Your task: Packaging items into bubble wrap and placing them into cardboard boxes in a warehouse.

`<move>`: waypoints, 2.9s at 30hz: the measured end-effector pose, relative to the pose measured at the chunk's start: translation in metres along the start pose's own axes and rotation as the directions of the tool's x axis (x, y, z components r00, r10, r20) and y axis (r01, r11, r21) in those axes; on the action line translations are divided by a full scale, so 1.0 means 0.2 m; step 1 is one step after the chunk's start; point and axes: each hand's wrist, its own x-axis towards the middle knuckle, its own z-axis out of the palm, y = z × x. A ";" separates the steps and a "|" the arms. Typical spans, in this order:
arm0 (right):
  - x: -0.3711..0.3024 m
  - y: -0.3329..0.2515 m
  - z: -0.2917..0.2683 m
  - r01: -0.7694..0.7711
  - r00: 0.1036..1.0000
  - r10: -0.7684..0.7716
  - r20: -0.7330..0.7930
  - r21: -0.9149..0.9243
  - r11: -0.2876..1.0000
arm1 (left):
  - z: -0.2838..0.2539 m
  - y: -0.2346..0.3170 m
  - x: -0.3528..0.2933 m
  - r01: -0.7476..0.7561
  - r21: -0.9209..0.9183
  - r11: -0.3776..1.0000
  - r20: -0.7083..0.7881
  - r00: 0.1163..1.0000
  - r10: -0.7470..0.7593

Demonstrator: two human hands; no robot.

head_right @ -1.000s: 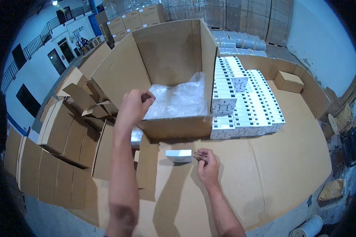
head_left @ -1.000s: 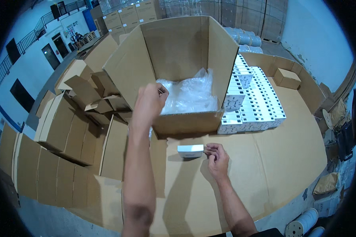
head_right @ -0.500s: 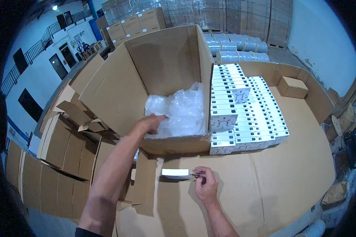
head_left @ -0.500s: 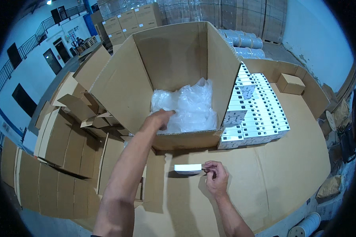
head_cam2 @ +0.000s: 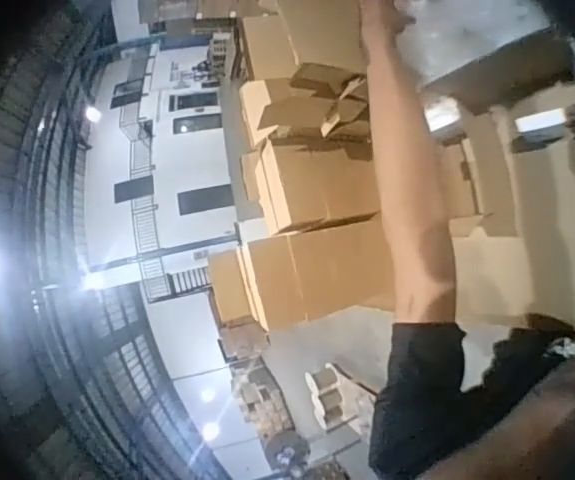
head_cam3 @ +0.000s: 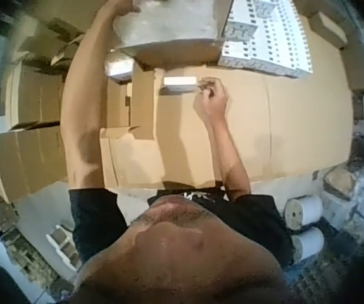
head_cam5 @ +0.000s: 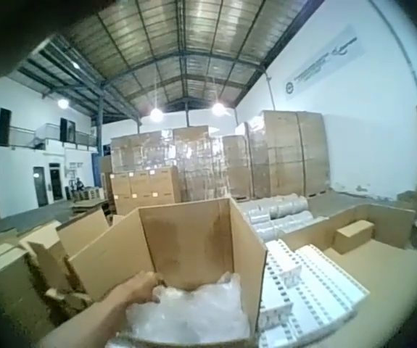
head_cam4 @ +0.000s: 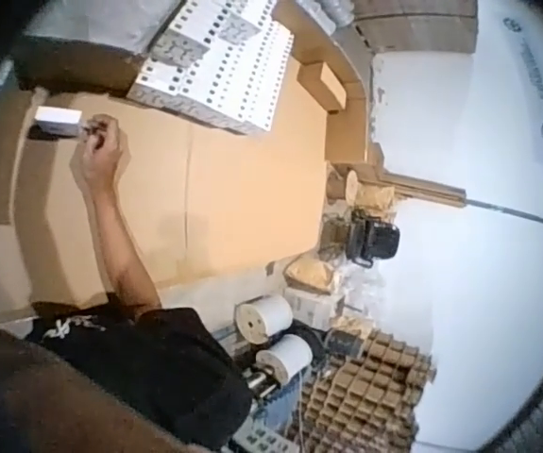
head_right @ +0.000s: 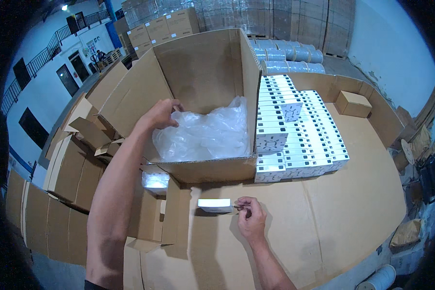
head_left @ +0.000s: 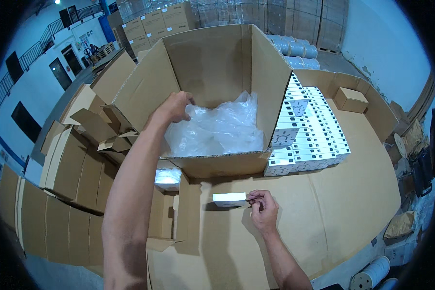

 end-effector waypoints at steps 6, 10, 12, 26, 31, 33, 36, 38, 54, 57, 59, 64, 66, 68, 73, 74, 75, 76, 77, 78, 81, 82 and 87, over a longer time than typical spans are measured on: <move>0.00 -0.02 0.00 -0.013 1.000 0.013 0.009 0.011 1.000 | -0.09 0.00 -0.01 0.176 -0.006 0.984 0.177 0.969 -0.172; 0.00 -0.01 0.00 -0.006 1.000 0.006 -0.001 0.011 1.000 | -0.07 0.05 0.00 0.163 0.046 0.986 0.090 0.982 -0.166; 0.00 -0.01 0.01 -0.005 1.000 0.005 0.001 0.020 1.000 | -0.06 0.04 0.00 0.047 0.011 0.999 -0.049 0.998 -0.047; -0.02 -0.01 0.00 -0.008 1.000 0.008 -0.007 0.055 0.998 | -0.28 0.44 -0.26 -0.118 -0.294 0.949 -0.607 0.789 -0.090; -0.03 0.04 -0.01 -0.051 0.997 0.062 -0.053 0.186 0.981 | -0.09 0.70 -0.64 -0.122 -0.557 0.821 -0.603 0.739 -0.299; -0.04 0.03 -0.04 -0.058 0.996 0.075 -0.048 0.289 0.956 | 0.06 0.80 -0.82 -0.094 -0.638 0.764 -0.558 0.740 -0.375; -0.09 0.00 -0.03 -0.119 0.992 0.122 0.024 0.460 0.880 | 0.29 0.91 -1.12 -0.049 -0.761 0.647 -0.467 0.733 -0.494; -0.13 -0.03 -0.05 -0.178 0.984 0.159 0.081 0.521 0.835 | 0.46 0.93 -1.27 -0.016 -0.759 0.651 -0.454 0.730 -0.511; -0.09 -0.18 -0.21 -0.241 0.870 0.179 0.459 0.080 0.967 | 0.84 0.86 -1.50 0.118 -0.993 -0.016 0.109 0.852 -0.512; -0.04 -0.18 -0.26 -0.276 0.861 0.207 0.464 0.087 0.957 | 0.82 0.81 -1.50 0.166 -0.985 0.037 0.133 0.886 -0.444; -0.02 -0.21 -0.28 -0.301 0.862 0.225 0.454 0.103 0.948 | 0.80 0.78 -1.52 0.161 -0.985 0.066 0.119 0.900 -0.418; -0.01 -0.20 -0.30 -0.385 0.854 0.282 0.438 0.166 0.908 | 0.72 0.82 -1.55 0.363 -0.932 0.018 0.357 0.924 -0.140; 0.00 -0.16 -0.29 -0.276 0.894 0.140 0.425 0.276 0.921 | 0.75 0.81 -1.58 0.298 -0.951 0.081 0.288 0.951 -0.108; 0.00 -0.18 -0.29 -0.282 0.882 0.146 0.448 0.253 0.926 | 0.75 0.82 -1.59 0.228 -0.963 0.143 0.219 0.973 -0.075; -0.03 -0.17 -0.24 -0.300 0.837 0.168 0.521 0.180 0.937 | 0.83 0.94 -1.55 0.217 -0.955 0.205 0.142 0.935 -0.325; -0.03 -0.19 -0.24 -0.322 0.807 0.202 0.555 0.126 0.938 | 0.84 0.95 -1.55 0.218 -0.954 0.204 0.144 0.935 -0.324; -0.03 -0.20 -0.23 -0.338 0.775 0.235 0.587 0.071 0.939 | 0.83 0.96 -1.54 0.288 -0.925 0.247 0.171 0.899 -0.404; -0.04 -0.21 -0.22 -0.336 0.776 0.234 0.586 0.070 0.939 | 0.83 0.97 -1.54 0.359 -0.890 0.282 0.192 0.855 -0.482; -0.05 -0.22 -0.21 -0.370 0.773 0.235 0.589 0.118 0.921 | 0.85 0.97 -1.53 0.357 -0.891 0.282 0.191 0.855 -0.482; -0.07 -0.24 -0.18 -0.404 0.768 0.234 0.596 0.167 0.900 | 0.87 0.96 -1.52 0.262 -0.910 0.322 0.062 0.852 -0.519; -0.13 -0.31 -0.16 -0.402 0.728 0.227 0.647 0.134 0.906 | 0.84 0.98 -1.52 0.219 -0.906 0.363 -0.036 0.813 -0.581; -0.16 -0.31 -0.15 -0.402 0.726 0.227 0.649 0.132 0.906 | 0.81 0.99 -1.52 0.269 -0.894 0.357 -0.005 0.793 -0.609; -0.16 -0.31 -0.20 -0.431 0.587 0.301 0.751 -0.024 0.902 | 0.86 0.93 -1.52 0.209 -0.815 0.541 -0.213 0.760 -0.614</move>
